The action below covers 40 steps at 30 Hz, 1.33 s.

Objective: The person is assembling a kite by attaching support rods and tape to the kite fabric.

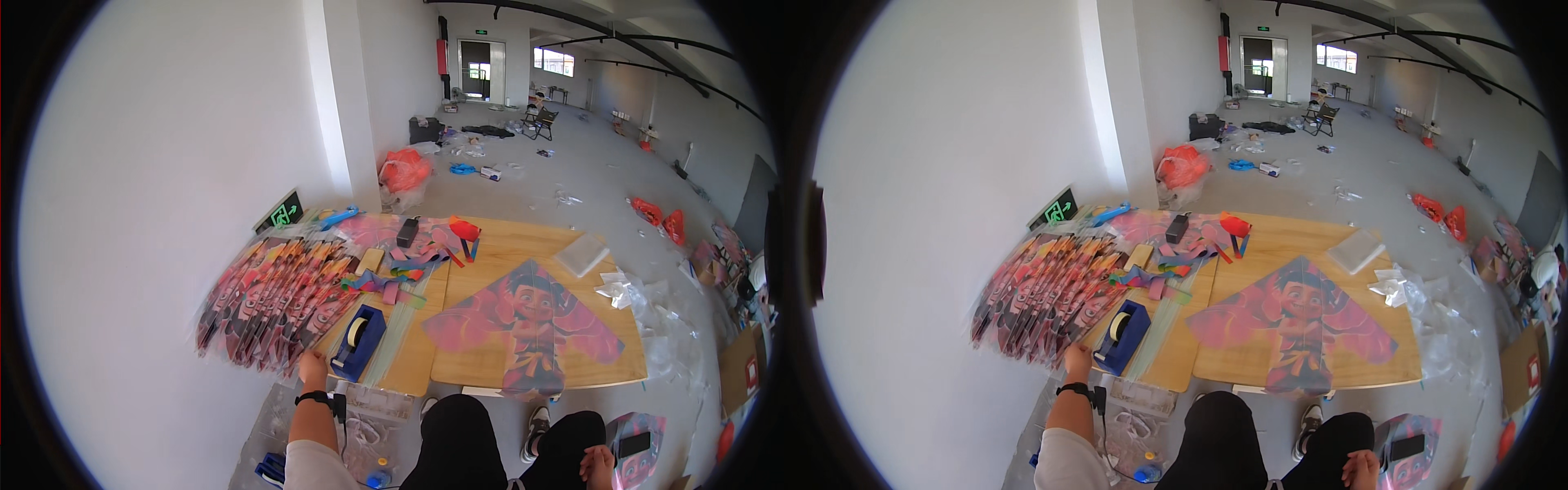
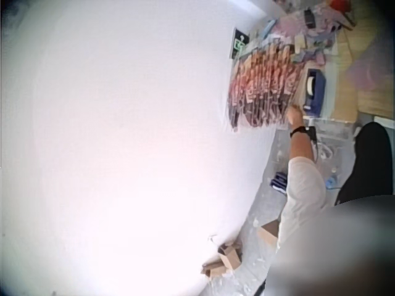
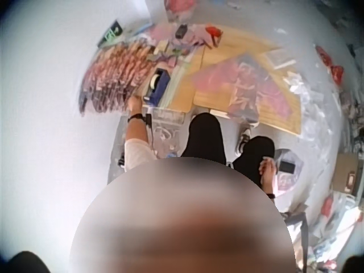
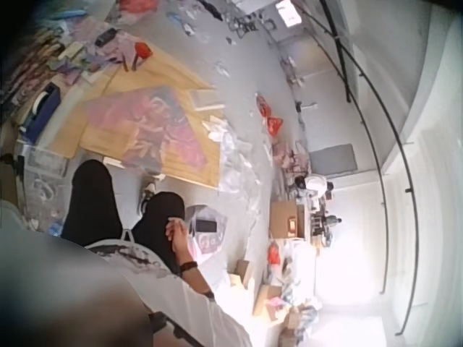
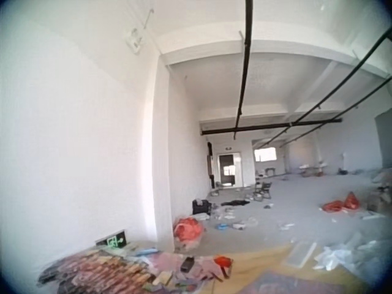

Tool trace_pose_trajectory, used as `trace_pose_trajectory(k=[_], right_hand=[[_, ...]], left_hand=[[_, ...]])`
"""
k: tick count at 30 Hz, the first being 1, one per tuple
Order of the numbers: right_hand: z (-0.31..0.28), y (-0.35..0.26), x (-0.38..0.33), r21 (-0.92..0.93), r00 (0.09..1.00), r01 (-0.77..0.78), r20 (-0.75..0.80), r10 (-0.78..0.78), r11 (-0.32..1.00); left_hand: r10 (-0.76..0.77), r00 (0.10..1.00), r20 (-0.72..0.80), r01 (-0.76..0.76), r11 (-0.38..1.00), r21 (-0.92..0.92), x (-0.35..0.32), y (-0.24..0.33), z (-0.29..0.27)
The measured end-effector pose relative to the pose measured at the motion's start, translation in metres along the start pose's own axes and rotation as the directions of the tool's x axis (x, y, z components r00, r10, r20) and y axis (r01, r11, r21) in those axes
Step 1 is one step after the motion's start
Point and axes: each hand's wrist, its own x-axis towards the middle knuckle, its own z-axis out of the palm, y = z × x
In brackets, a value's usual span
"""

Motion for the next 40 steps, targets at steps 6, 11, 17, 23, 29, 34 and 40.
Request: trace_pose_trajectory(k=[6,11,17,23,29,34,40], right_hand=[[0.0,0.005,0.008,-0.046,0.999,-0.042,0.023,0.043,0.998],[-0.001,0.017,0.018,-0.039,0.998,0.014,0.059,-0.012,0.999],[0.003,0.013,0.016,0.014,0.997,-0.002,0.081,0.001,1.0],[0.002,0.014,0.013,0.092,0.997,-0.043,0.075,0.036,0.995],[0.019,-0.016,0.017,-0.09,0.966,-0.067,0.242,0.087,0.994],[0.073,-0.07,0.017,-0.146,0.745,0.128,0.667,0.002,0.981],[0.145,-0.094,0.014,0.214,0.63,0.093,0.744,-0.223,0.972]], left_hand=[[0.009,1.0,-0.015,-0.009,1.0,0.027,0.011,-0.009,0.01],[0.177,0.979,-0.1,-0.184,0.981,-0.059,0.017,-0.028,0.007],[0.187,0.979,-0.081,-0.203,0.882,-0.426,-0.009,-0.047,-0.037],[-0.073,0.966,0.247,0.244,0.568,-0.786,-0.114,-0.097,-0.123],[0.033,0.939,0.341,0.306,0.37,-0.877,-0.218,-0.062,-0.158],[0.311,0.794,0.522,0.316,0.522,-0.792,-0.264,0.047,-0.152],[0.584,0.491,0.647,0.354,0.545,-0.76,-0.336,0.163,-0.144]])
